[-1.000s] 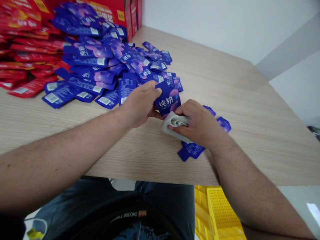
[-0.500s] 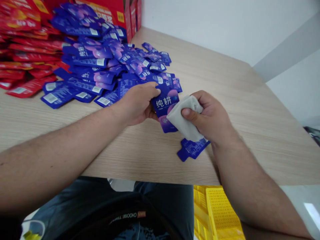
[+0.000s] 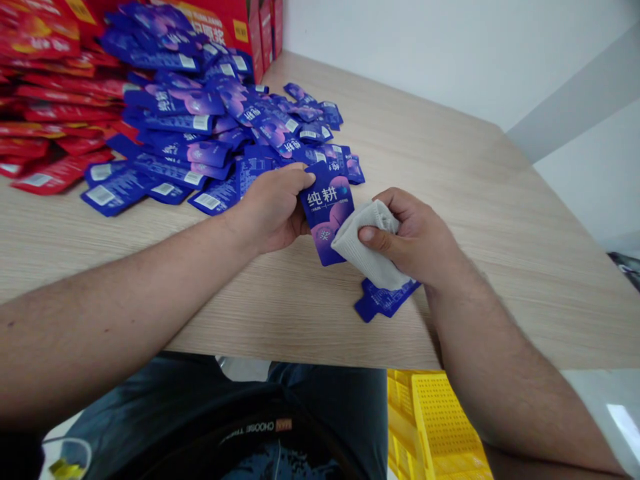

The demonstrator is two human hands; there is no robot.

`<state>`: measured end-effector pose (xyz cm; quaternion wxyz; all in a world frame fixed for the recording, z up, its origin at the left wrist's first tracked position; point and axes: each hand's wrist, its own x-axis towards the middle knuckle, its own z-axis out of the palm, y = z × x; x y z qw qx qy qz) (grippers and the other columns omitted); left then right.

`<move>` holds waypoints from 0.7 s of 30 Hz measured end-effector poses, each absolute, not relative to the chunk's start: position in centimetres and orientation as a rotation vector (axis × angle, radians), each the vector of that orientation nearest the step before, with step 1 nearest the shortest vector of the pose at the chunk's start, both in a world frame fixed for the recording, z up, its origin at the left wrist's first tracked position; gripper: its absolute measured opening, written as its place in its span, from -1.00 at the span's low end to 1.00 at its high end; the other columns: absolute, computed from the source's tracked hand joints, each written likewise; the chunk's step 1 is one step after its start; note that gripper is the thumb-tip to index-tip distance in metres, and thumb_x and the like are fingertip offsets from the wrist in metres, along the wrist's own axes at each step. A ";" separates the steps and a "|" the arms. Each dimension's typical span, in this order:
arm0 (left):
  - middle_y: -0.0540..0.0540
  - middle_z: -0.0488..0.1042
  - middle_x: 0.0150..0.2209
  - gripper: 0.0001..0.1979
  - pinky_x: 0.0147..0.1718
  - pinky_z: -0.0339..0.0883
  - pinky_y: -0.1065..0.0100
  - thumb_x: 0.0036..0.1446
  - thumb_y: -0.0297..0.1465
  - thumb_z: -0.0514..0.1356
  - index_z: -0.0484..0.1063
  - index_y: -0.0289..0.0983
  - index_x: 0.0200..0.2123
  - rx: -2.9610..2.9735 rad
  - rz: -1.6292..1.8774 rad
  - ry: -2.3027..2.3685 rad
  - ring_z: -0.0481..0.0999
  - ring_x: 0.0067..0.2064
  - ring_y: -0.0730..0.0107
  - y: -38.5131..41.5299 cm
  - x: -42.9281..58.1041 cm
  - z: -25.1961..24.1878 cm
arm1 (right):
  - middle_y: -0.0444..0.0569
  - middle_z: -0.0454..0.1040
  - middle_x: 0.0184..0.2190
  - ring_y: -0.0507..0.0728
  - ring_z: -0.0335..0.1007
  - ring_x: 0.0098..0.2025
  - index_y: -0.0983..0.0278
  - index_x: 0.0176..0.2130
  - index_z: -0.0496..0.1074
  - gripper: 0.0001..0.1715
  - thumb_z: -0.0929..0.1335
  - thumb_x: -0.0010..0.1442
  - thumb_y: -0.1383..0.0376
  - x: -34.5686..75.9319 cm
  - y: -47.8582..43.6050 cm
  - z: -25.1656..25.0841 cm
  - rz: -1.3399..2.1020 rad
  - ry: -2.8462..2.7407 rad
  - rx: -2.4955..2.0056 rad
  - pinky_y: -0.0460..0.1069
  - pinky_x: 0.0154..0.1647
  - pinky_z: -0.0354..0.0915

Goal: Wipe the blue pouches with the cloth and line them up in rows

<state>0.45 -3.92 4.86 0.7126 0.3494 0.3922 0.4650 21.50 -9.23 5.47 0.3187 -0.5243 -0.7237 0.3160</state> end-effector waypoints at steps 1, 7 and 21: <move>0.03 0.41 -0.45 -0.90 -0.47 0.37 0.41 0.22 -0.50 0.14 0.29 -0.19 -0.32 0.790 1.032 0.862 0.45 -0.50 0.46 -4.1 0.6 4.8 | -0.07 0.52 -0.29 0.20 0.47 -0.26 0.16 -0.19 0.46 -0.51 0.53 0.16 -0.13 21.0 -9.4 5.4 0.692 -1.923 -1.367 0.08 -0.30 0.38; 0.08 0.29 -0.51 -0.82 -0.42 0.32 0.44 0.24 -0.53 0.10 0.19 -0.20 -0.39 0.815 1.059 0.877 0.44 -0.48 0.48 -4.9 1.7 4.1 | 0.02 0.45 -0.17 0.25 0.40 -0.06 0.18 -0.14 0.54 -0.75 0.53 0.17 0.20 18.9 -10.3 4.7 0.247 -2.196 -1.182 0.14 -0.08 0.38; 0.05 0.43 -0.41 -0.93 -0.41 0.49 0.38 0.26 -0.48 0.04 0.28 -0.20 -0.25 0.900 1.175 0.788 0.52 -0.44 0.45 -4.8 0.4 5.6 | -0.08 0.48 -0.30 0.16 0.41 -0.31 0.20 -0.24 0.52 -0.60 0.56 0.10 -0.01 22.9 -8.5 5.9 0.647 -1.948 -1.377 0.07 -0.30 0.33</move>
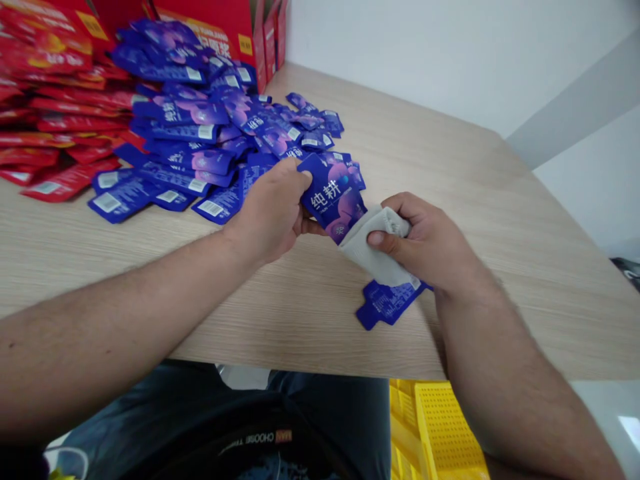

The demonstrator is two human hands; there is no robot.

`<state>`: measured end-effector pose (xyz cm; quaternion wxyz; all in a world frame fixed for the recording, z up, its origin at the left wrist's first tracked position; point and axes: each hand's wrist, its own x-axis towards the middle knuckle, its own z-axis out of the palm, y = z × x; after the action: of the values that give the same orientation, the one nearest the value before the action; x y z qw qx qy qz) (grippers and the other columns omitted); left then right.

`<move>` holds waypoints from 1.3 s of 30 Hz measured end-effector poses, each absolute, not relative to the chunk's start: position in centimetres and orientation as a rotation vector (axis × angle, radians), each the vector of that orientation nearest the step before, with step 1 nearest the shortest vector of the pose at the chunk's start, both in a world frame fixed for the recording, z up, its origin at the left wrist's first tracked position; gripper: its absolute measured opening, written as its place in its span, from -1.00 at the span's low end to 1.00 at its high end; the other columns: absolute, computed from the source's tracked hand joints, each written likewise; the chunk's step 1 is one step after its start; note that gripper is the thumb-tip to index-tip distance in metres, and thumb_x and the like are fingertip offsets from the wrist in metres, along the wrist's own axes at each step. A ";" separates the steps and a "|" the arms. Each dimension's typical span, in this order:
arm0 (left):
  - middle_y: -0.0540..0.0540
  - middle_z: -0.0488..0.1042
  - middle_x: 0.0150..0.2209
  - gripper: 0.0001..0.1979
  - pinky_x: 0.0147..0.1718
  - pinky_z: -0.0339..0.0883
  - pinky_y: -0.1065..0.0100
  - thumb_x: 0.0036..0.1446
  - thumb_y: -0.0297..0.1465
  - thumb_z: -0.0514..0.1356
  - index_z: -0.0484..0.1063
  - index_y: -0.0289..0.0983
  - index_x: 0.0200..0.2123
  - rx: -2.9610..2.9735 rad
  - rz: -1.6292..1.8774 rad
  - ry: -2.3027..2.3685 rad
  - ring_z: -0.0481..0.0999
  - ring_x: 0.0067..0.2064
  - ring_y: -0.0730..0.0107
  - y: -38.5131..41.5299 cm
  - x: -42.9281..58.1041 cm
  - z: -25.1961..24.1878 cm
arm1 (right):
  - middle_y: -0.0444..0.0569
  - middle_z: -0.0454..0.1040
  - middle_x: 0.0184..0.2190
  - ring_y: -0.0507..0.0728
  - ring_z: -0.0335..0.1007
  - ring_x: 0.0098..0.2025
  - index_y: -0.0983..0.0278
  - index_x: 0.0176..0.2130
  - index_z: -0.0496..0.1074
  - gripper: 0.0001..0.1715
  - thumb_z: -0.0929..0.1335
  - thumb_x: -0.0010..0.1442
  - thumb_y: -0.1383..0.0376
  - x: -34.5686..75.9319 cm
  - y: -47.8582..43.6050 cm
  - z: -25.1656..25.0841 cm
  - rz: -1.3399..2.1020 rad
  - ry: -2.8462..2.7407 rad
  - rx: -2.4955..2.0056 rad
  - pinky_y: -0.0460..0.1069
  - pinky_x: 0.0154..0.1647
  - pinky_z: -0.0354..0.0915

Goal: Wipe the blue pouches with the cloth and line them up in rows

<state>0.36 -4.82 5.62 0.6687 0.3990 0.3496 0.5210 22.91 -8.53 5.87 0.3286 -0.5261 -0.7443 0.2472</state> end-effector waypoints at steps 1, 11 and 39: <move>0.04 0.43 -0.42 -0.93 -0.44 0.49 0.38 0.27 -0.48 0.05 0.29 -0.20 -0.25 0.920 1.156 0.793 0.51 -0.46 0.44 -5.0 0.4 5.6 | -0.08 0.49 -0.30 0.15 0.41 -0.33 0.20 -0.23 0.51 -0.58 0.55 0.12 -0.04 22.9 -8.4 5.7 0.707 -1.894 -1.397 0.05 -0.34 0.31; 0.05 0.38 -0.45 -0.95 -0.59 0.51 0.36 0.24 -0.44 0.14 0.31 -0.20 -0.30 1.071 0.918 0.834 0.47 -0.50 0.41 -6.4 1.7 4.2 | -0.04 0.47 -0.22 0.25 0.43 -0.09 0.16 -0.19 0.46 -0.71 0.54 0.18 0.11 19.6 -9.3 4.4 0.074 -1.900 -1.180 0.20 -0.04 0.39; 0.04 0.44 -0.43 -0.96 -0.49 0.52 0.36 0.23 -0.45 0.17 0.37 -0.21 -0.30 1.322 0.732 0.716 0.51 -0.44 0.39 -6.8 0.8 4.1 | -0.09 0.50 -0.29 0.20 0.46 -0.21 0.13 -0.22 0.44 -0.65 0.55 0.17 0.02 21.2 -9.0 5.1 0.313 -1.678 -1.333 0.15 -0.16 0.43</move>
<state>0.78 -6.81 4.06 0.6703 0.5868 0.3178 0.3247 21.20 -9.04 5.09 0.4687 -0.5437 -0.6844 0.1278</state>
